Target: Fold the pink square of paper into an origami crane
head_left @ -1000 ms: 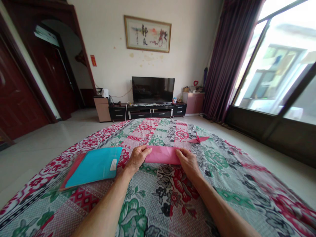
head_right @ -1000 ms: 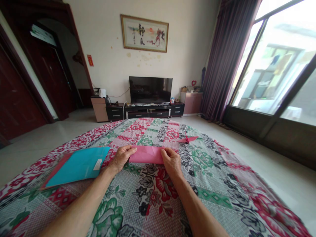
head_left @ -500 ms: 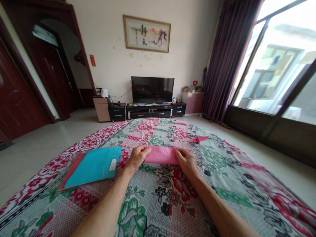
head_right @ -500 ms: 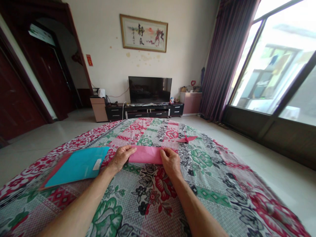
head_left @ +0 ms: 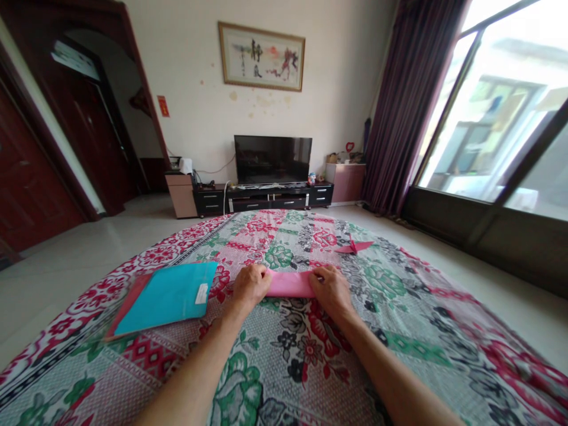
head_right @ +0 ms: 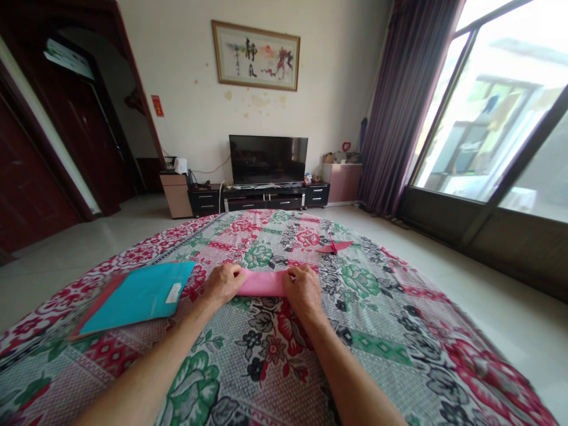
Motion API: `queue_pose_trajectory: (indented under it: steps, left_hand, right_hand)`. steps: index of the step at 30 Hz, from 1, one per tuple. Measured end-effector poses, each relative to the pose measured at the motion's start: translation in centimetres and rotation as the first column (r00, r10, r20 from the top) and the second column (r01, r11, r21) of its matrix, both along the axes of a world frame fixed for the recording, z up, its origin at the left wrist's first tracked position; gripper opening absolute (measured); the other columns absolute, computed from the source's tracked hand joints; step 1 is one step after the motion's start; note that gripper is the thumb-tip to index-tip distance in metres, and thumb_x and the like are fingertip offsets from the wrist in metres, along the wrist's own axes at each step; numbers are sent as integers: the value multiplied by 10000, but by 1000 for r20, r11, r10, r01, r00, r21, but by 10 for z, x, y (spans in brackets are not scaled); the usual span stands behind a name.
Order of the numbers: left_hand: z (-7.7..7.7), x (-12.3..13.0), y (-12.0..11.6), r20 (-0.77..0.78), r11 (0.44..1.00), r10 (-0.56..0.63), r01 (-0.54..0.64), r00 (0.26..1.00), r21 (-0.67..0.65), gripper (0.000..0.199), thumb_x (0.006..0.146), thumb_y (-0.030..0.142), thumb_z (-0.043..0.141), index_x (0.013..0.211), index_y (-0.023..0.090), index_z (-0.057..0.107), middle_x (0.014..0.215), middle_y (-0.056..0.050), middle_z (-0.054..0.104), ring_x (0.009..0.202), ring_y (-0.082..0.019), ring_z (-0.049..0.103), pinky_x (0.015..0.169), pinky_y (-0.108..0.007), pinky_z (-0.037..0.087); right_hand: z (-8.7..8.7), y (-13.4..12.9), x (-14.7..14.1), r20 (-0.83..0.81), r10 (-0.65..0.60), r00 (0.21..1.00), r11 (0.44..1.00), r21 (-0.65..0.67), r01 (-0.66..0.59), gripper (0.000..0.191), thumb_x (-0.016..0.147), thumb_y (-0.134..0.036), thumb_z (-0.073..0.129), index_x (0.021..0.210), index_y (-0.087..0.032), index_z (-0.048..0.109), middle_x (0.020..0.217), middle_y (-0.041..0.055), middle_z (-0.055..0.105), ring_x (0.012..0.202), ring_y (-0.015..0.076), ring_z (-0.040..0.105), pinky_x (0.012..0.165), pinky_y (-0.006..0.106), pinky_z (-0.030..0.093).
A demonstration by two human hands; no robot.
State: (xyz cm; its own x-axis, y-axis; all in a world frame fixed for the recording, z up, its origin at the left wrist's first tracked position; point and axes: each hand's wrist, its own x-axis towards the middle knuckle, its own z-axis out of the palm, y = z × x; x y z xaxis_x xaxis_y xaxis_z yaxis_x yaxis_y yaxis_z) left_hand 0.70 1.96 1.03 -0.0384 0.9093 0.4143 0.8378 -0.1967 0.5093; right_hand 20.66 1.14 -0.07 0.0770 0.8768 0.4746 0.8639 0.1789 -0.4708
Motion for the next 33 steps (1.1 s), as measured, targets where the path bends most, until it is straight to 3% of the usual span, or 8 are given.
queue_pose_trajectory:
  steps: [8,20,24,27,30,33]
  left_hand:
    - [2,6,-6,-302,998,23,-40,953,-49,287,815,234,401,739,166,669,766,-129,673,714,-222,609,627,-287,348]
    - [7,7,-7,-368,985,55,-111,928,-134,236,817,276,434,842,201,657,843,-76,684,816,-197,625,683,-268,414]
    - [6,6,-7,-303,990,49,-86,952,-109,246,782,267,495,990,213,614,887,-65,663,831,-201,610,703,-279,429]
    - [4,5,-8,-253,998,58,-66,966,-20,304,752,237,535,1050,206,584,947,-68,616,872,-197,575,751,-282,434]
    - [2,4,-6,-263,996,-14,37,965,83,237,727,187,554,952,197,629,952,-67,576,938,-199,523,827,-287,418]
    - [2,4,-4,-318,984,-106,147,942,106,163,726,149,543,809,199,674,910,-60,569,916,-199,502,844,-305,404]
  right_hand:
    - [2,-3,-2,121,3,993,1000,-22,0,243,808,-237,469,708,-183,683,797,69,605,772,161,526,720,242,361]
    - [5,-4,-5,162,-15,987,997,-73,27,246,823,-255,446,729,-180,660,836,74,592,787,167,516,745,254,363]
    - [3,-2,-5,114,-44,993,995,-81,53,215,804,-262,469,891,-171,644,906,83,589,854,190,525,793,269,370]
    - [2,-1,-4,72,-64,995,996,-63,69,289,785,-235,480,1039,-159,594,991,95,571,930,206,517,818,271,373]
    - [5,-3,-4,111,-33,993,999,-36,37,283,773,-207,487,1030,-172,602,1047,95,549,955,212,496,834,276,366]
    - [9,-4,-4,204,49,978,999,-27,-44,223,776,-184,485,932,-210,643,1059,70,555,960,214,478,822,287,352]
